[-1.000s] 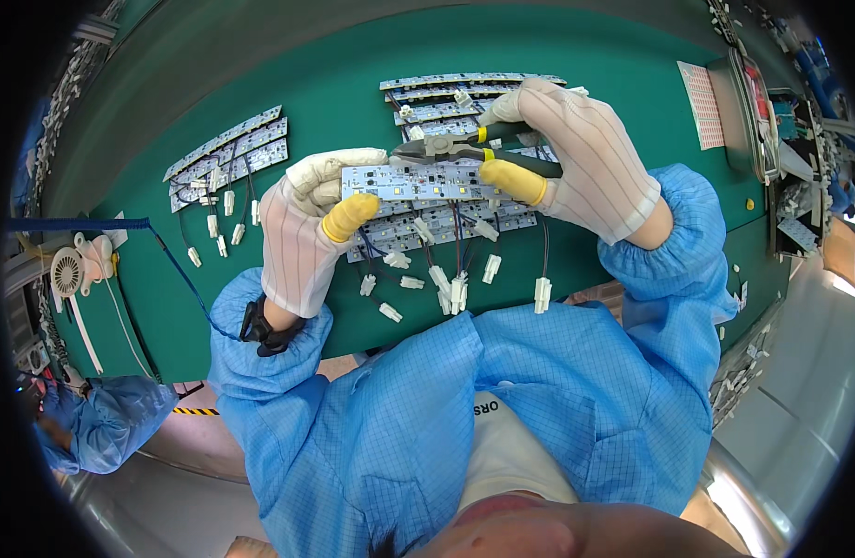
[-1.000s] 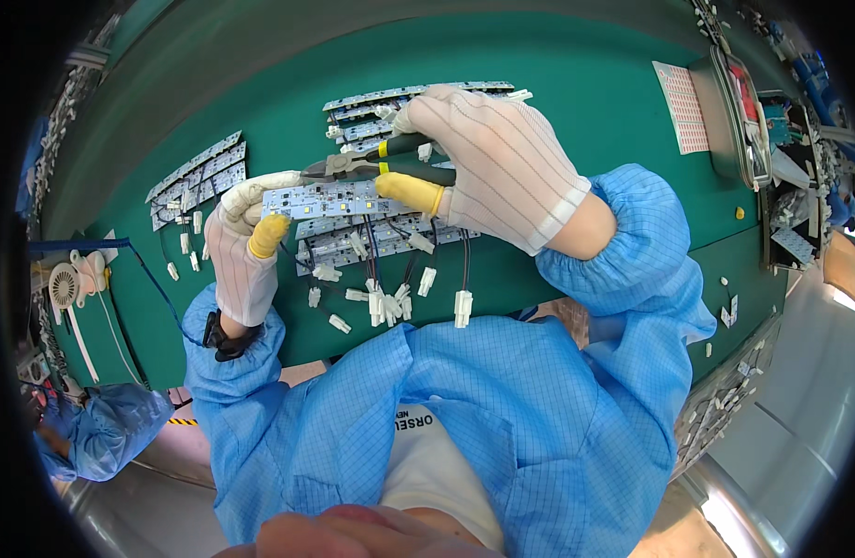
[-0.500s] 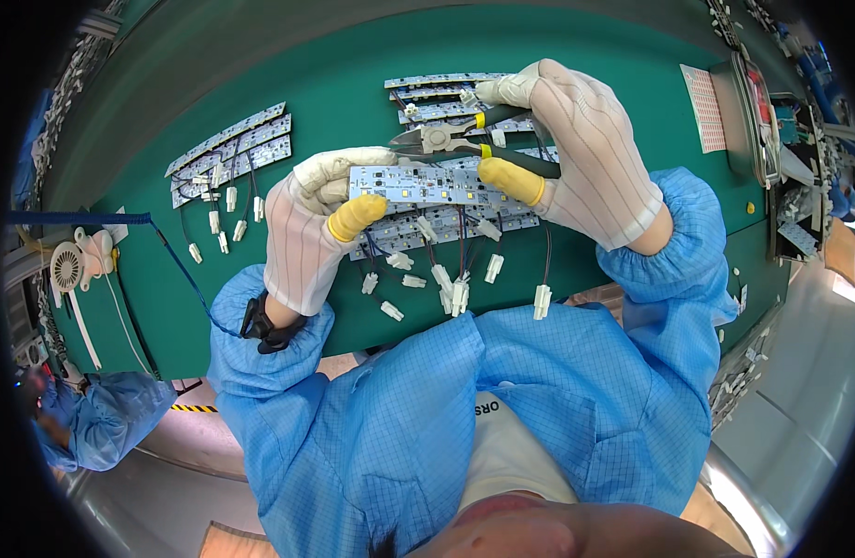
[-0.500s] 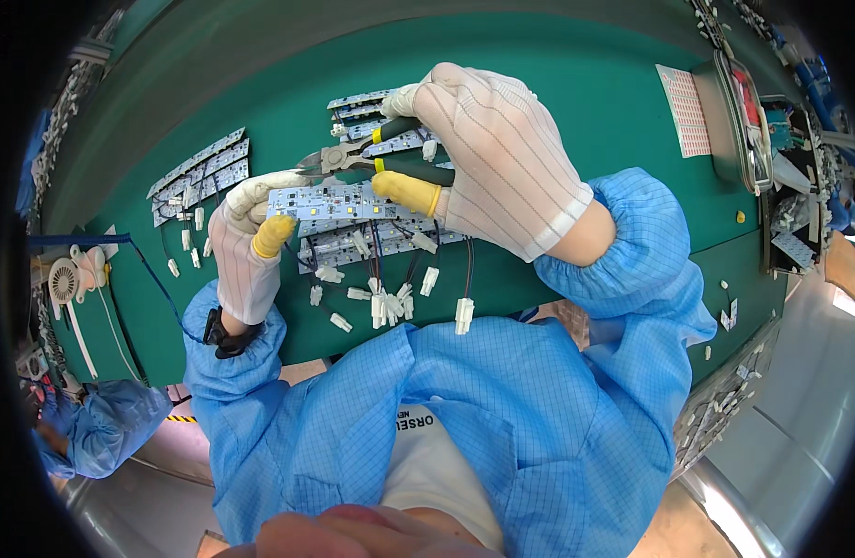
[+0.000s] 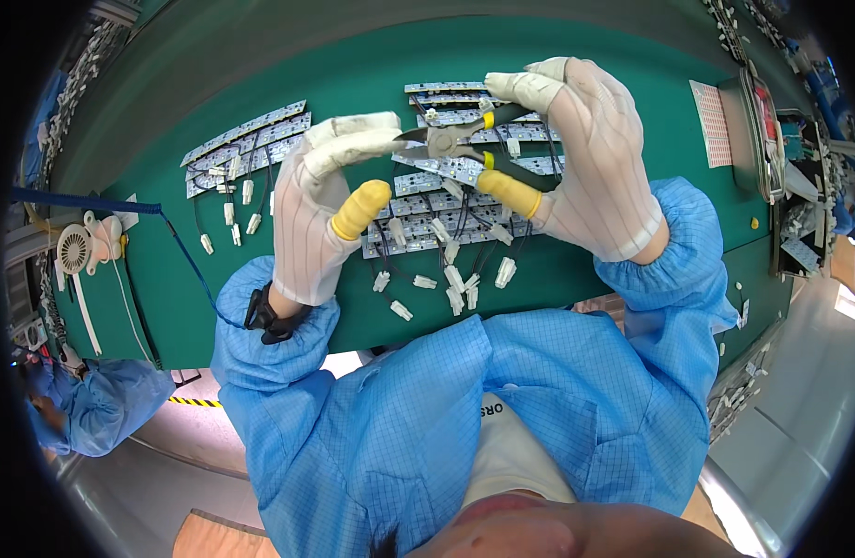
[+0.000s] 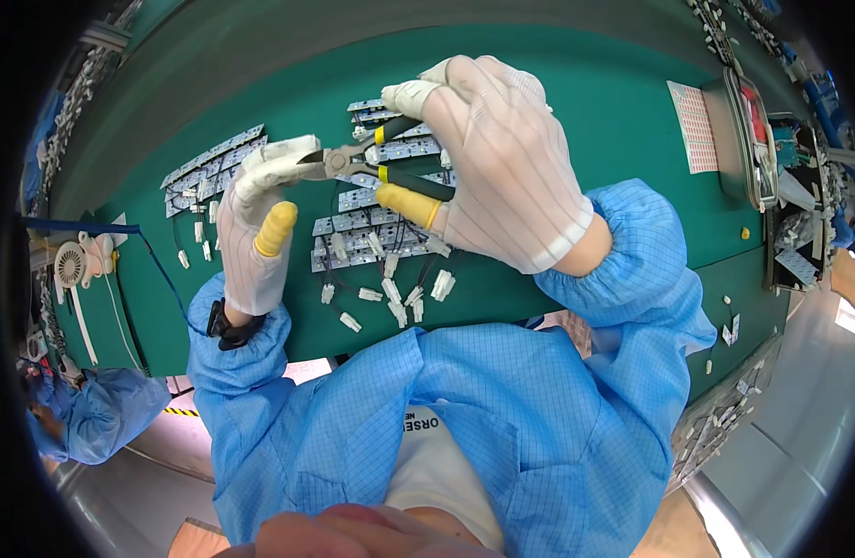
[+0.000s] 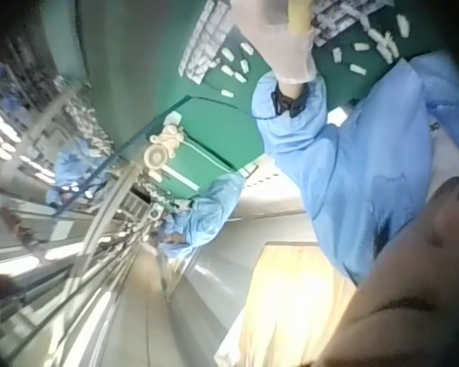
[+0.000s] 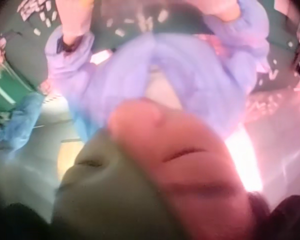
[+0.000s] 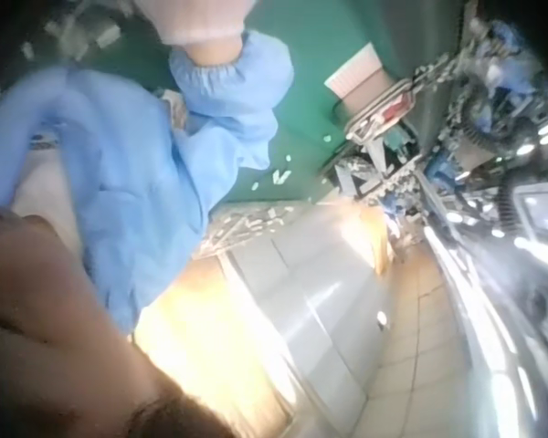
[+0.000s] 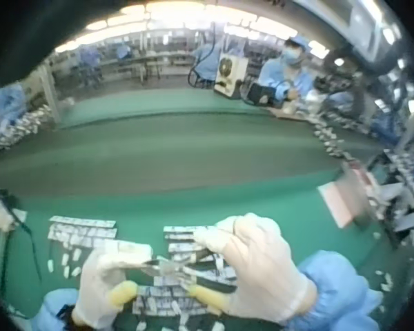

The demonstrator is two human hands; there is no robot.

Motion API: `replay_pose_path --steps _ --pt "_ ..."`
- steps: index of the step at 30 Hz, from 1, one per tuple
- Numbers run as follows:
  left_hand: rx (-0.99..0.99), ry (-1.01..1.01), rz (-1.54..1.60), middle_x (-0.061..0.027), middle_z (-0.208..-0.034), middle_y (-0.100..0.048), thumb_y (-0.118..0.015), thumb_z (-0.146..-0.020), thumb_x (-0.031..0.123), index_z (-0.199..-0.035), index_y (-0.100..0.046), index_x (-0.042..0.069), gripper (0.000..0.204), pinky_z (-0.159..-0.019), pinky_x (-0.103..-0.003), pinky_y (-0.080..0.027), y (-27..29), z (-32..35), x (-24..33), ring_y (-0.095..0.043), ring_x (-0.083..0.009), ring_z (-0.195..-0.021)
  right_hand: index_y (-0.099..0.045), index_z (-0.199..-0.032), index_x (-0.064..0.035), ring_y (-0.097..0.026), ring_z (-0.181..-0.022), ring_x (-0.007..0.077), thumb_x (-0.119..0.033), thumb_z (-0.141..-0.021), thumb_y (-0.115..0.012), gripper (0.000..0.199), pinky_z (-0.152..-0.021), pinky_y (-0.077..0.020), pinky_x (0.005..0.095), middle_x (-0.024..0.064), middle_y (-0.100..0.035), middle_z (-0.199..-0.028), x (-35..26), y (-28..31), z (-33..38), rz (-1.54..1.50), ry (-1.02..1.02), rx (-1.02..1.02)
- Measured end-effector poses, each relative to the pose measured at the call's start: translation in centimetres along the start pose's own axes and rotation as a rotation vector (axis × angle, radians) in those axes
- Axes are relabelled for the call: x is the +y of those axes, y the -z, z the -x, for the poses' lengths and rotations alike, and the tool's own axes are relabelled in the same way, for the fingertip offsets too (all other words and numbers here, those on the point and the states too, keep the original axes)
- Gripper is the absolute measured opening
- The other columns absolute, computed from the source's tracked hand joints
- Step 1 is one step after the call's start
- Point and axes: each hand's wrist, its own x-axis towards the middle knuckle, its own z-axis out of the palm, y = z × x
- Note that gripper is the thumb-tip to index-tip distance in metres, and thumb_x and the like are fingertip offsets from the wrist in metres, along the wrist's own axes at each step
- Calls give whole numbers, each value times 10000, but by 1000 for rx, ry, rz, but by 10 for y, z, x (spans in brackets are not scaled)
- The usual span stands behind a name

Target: Inspecting and trimming LED circuit board strips on a production line using nippers.

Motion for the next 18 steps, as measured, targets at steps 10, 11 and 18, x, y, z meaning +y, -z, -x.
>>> replay_pose_path --steps 10,11,18 --pt "171 39 132 -126 -993 -630 -638 -811 107 -790 -616 48 66 -774 -308 -474 0 3 2 -596 -213 -889 -578 -1029 -93 -511 -863 212 -279 -518 -826 597 -733 -379 357 42 -517 -941 -13 -6 0 106 31 -20" --pt "225 -2 100 -129 -997 -626 -615 -818 78 -760 -616 39 71 -771 -303 -475 4 1 -1 -598 -209 -885 -578 -1029 -93 -511 -863 212 -279 -518 -826 597 -733 -379 357 42 -517 -941 -11 -5 1 107 31 -20" --pt "90 13 -251 -148 -1172 -565 -602 -819 117 -928 -643 71 125 -860 -340 -471 10 -1 -1 -577 -251 -1041 -573 -1083 -101 -550 -851 245 -217 -548 -801 593 -740 -426 346 68 -570 -924 23 6 7 186 -44 49"
